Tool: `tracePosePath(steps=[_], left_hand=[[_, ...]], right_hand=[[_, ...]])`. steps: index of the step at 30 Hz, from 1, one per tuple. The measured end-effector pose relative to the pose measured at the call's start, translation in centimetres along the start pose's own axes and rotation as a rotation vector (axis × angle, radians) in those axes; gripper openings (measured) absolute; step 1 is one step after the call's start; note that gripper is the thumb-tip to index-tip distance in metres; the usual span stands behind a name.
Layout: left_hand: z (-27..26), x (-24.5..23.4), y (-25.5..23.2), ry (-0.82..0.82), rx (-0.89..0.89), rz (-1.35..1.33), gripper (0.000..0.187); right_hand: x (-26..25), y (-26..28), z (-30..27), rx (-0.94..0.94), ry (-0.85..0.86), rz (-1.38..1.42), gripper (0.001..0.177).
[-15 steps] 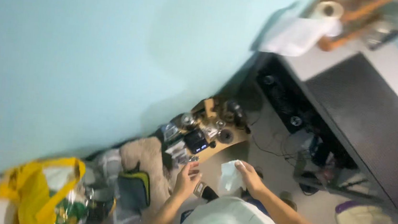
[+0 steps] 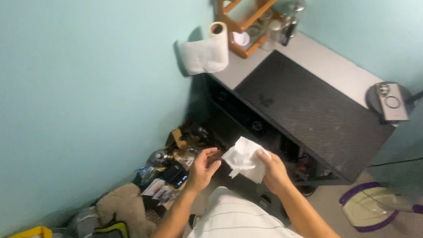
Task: Cleaning various pieces of coffee equipment using paper towels.
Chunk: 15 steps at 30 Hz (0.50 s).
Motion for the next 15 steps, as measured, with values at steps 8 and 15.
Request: tracePosePath(steps=[8,15], left_hand=[[7.7,12.9,-4.1,0.08,0.005,-0.041,0.048],[14.5,17.3,-4.0,0.179,0.014,-0.052,0.047]], right_hand=[[-8.8,10.7,-3.1,-0.123,0.006,0.241,0.047],[-10.9,13.9,-1.5,-0.208,-0.015,0.362,0.048]])
Point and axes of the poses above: each hand's wrist, its own z-axis towards the middle knuckle, its own x-axis out of the palm, y = z × x, the point moved 4 cm from there along z, towards the middle knuckle, and after that the axes turned 12 degrees about x, right-handed, at the moved point
